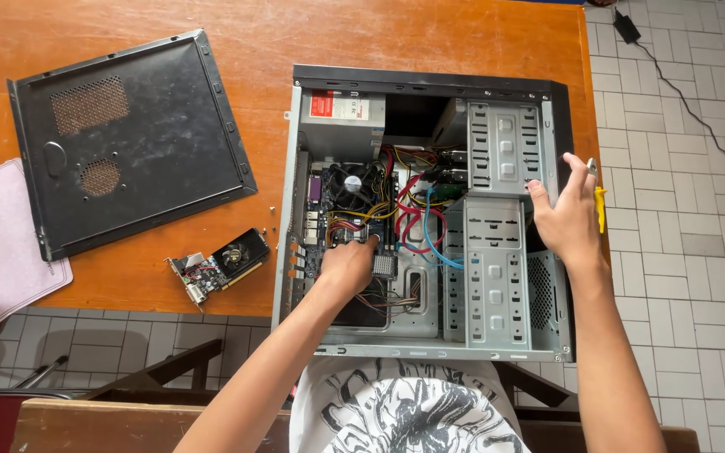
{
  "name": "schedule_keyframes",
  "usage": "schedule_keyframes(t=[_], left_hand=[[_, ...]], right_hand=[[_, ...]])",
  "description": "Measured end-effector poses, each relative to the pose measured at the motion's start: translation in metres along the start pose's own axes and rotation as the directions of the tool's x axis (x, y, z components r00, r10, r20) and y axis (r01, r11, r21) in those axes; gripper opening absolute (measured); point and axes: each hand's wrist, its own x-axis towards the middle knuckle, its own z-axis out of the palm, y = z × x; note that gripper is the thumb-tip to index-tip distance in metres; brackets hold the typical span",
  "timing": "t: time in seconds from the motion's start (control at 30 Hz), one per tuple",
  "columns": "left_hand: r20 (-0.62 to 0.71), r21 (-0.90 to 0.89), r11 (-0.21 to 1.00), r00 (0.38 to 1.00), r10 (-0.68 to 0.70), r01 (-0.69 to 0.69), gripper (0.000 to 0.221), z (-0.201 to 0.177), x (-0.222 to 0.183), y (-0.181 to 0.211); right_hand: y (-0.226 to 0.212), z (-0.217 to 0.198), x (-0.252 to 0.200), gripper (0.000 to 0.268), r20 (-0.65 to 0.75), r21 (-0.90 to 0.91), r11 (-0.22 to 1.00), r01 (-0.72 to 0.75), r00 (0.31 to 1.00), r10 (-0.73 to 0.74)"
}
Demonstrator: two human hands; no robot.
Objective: Reinstalling a graphics card into a desktop computer case, including cable management and securing the component with a screwdriver.
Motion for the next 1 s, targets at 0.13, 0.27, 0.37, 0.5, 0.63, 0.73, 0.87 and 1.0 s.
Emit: schedule_keyframes(t=[0.13, 0.27, 0.37, 0.5, 0.63, 0.73, 0.87, 1.0], left_hand=[[0.012, -0.041, 0.999, 1.0, -0.015, 0.016, 0.055, 0.008, 0.008, -0.004], [-0.009, -0.058, 0.998, 1.0, -0.019, 0.019, 0.053, 0.008, 0.008, -0.003], [-0.013, -0.066, 0.998, 1.0, -0.018, 0.018, 0.053, 0.011, 0.009, -0.002], [0.001, -0.052, 0.998, 1.0, -0.027, 0.027, 0.054, 0.008, 0.007, 0.002], [0.141, -0.028, 0.997, 0.987, -0.072, 0.077, 0.058, -0.015, -0.001, 0.013], [0.155, -0.025, 0.997, 0.986, -0.065, 0.069, 0.071, -0.018, -0.002, 0.015], [0.165, -0.028, 0.997, 0.984, -0.064, 0.069, 0.07, -0.011, 0.002, 0.015], [0.124, -0.007, 0.999, 0.992, -0.035, 0.036, 0.062, 0.006, 0.012, 0.014]], right_hand=[[-0.001, 0.001, -0.002, 0.057, 0.003, 0.004, 1.0, -0.012, 1.0, 0.012], [0.001, 0.002, 0.0, 0.056, 0.0, 0.002, 1.0, -0.008, 1.0, 0.008], [0.001, 0.002, 0.0, 0.056, -0.006, 0.0, 1.0, -0.006, 1.0, 0.006], [-0.005, 0.0, -0.004, 0.057, -0.01, 0.02, 1.0, -0.008, 1.0, 0.008], [-0.012, -0.003, 0.0, 0.058, 0.03, 0.027, 0.997, -0.067, 0.997, 0.066], [-0.009, -0.001, 0.001, 0.062, 0.028, 0.02, 0.998, -0.064, 0.998, 0.064], [-0.021, 0.005, 0.002, 0.065, 0.017, -0.002, 0.997, -0.071, 0.997, 0.071], [-0.063, 0.022, -0.001, 0.048, -0.228, -0.201, 0.935, 0.294, 0.914, -0.336]])
